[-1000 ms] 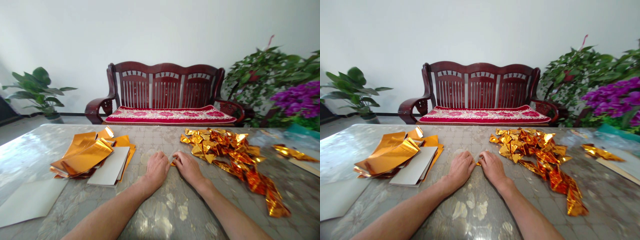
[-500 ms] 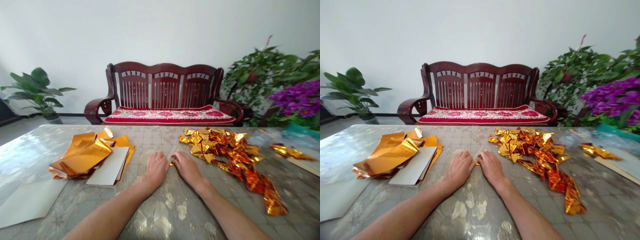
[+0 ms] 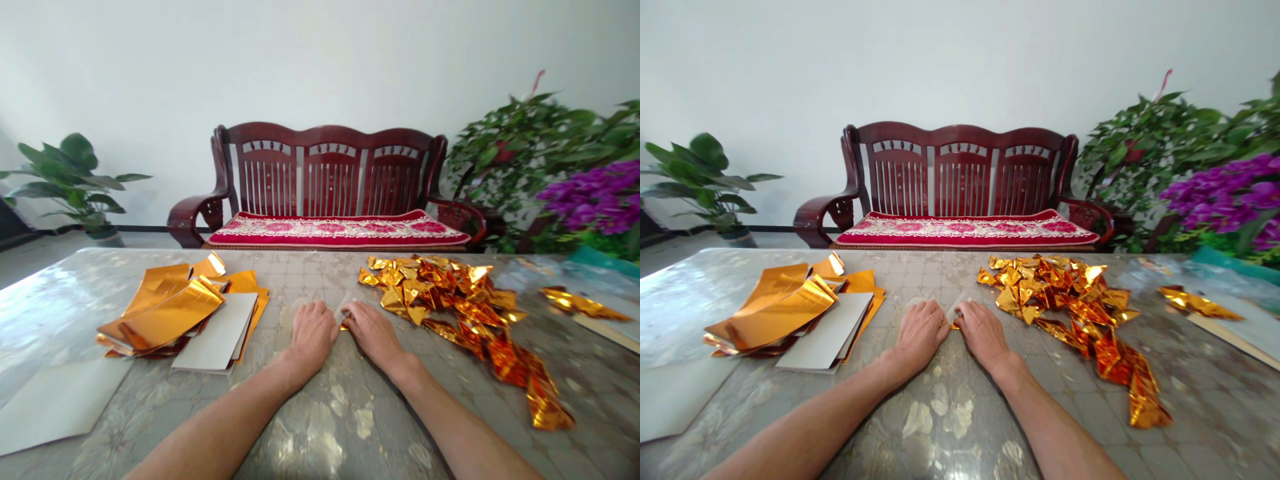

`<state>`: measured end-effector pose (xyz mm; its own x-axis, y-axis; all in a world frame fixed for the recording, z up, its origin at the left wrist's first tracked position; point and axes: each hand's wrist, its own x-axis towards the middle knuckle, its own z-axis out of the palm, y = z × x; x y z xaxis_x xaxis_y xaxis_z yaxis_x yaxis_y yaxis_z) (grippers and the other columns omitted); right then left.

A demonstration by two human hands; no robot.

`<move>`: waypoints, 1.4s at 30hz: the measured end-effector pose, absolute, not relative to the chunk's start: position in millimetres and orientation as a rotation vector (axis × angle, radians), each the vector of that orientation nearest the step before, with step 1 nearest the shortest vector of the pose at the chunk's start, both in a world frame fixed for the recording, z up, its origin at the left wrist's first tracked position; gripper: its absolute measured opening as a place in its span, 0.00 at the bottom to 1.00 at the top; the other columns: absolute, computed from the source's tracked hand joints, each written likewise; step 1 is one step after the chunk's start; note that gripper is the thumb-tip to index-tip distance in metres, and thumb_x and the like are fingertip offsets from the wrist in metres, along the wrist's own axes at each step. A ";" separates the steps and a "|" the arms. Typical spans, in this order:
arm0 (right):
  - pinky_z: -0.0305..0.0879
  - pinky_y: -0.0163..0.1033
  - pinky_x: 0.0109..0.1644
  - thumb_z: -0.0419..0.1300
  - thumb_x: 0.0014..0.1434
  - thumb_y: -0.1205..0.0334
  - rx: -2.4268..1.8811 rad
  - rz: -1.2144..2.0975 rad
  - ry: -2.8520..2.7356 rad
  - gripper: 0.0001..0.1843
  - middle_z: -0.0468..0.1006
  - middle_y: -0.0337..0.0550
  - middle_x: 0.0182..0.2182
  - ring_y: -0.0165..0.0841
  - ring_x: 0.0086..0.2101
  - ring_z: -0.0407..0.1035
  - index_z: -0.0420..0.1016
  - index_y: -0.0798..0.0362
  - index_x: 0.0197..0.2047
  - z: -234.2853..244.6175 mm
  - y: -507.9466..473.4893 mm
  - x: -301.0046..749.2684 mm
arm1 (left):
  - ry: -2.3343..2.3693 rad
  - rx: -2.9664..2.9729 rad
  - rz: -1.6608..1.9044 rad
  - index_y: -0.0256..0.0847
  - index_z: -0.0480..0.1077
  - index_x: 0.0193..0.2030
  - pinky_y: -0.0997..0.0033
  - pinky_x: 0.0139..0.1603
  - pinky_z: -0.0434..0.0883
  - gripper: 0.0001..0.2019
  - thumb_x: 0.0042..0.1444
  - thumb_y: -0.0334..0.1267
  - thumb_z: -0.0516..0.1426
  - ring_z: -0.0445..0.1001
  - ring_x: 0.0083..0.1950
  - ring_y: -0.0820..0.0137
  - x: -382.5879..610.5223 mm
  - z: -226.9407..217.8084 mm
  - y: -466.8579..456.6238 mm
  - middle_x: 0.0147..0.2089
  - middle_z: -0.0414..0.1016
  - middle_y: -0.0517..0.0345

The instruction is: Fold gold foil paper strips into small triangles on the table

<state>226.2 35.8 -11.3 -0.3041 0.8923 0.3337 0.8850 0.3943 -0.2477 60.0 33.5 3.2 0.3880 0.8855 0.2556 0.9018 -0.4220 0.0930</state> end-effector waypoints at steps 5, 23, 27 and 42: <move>0.64 0.39 0.46 0.54 0.65 0.67 -1.541 0.002 -2.254 0.10 0.77 0.45 0.42 0.37 0.44 0.71 0.71 0.51 0.48 -11.2 35.3 225.7 | -1.647 -2.558 -0.424 0.38 0.76 0.37 0.60 0.44 0.63 0.11 0.63 0.38 0.54 0.72 0.45 0.60 60.2 0.5 34.7 0.41 0.75 0.50; 0.62 0.39 0.47 0.54 0.65 0.67 -1.569 0.006 -2.256 0.11 0.77 0.46 0.43 0.38 0.45 0.71 0.71 0.50 0.49 -10.4 35.7 225.6 | -1.651 -2.579 -0.313 0.37 0.75 0.41 0.59 0.46 0.63 0.11 0.65 0.38 0.52 0.71 0.47 0.59 61.9 6.4 32.6 0.43 0.74 0.47; 0.62 0.39 0.46 0.55 0.65 0.66 -1.603 -0.027 -2.257 0.10 0.76 0.46 0.43 0.38 0.44 0.71 0.71 0.50 0.49 -8.1 34.9 225.1 | -1.640 -2.571 -0.332 0.38 0.73 0.43 0.59 0.47 0.63 0.09 0.64 0.38 0.53 0.70 0.48 0.58 62.7 6.3 31.3 0.44 0.73 0.48; 0.61 0.39 0.44 0.54 0.65 0.63 -1.658 -0.025 -2.220 0.09 0.77 0.46 0.41 0.39 0.42 0.71 0.71 0.52 0.47 -9.3 38.4 227.2 | -1.294 -2.768 -0.367 0.44 0.73 0.45 0.63 0.48 0.64 0.09 0.65 0.35 0.52 0.68 0.47 0.63 59.4 -1.4 27.0 0.43 0.74 0.54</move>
<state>227.2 38.4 -9.3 -0.2402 0.9229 0.3009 0.9294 0.3081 -0.2032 59.4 27.0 -1.4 0.6182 0.7481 0.2414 0.7633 -0.6446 0.0428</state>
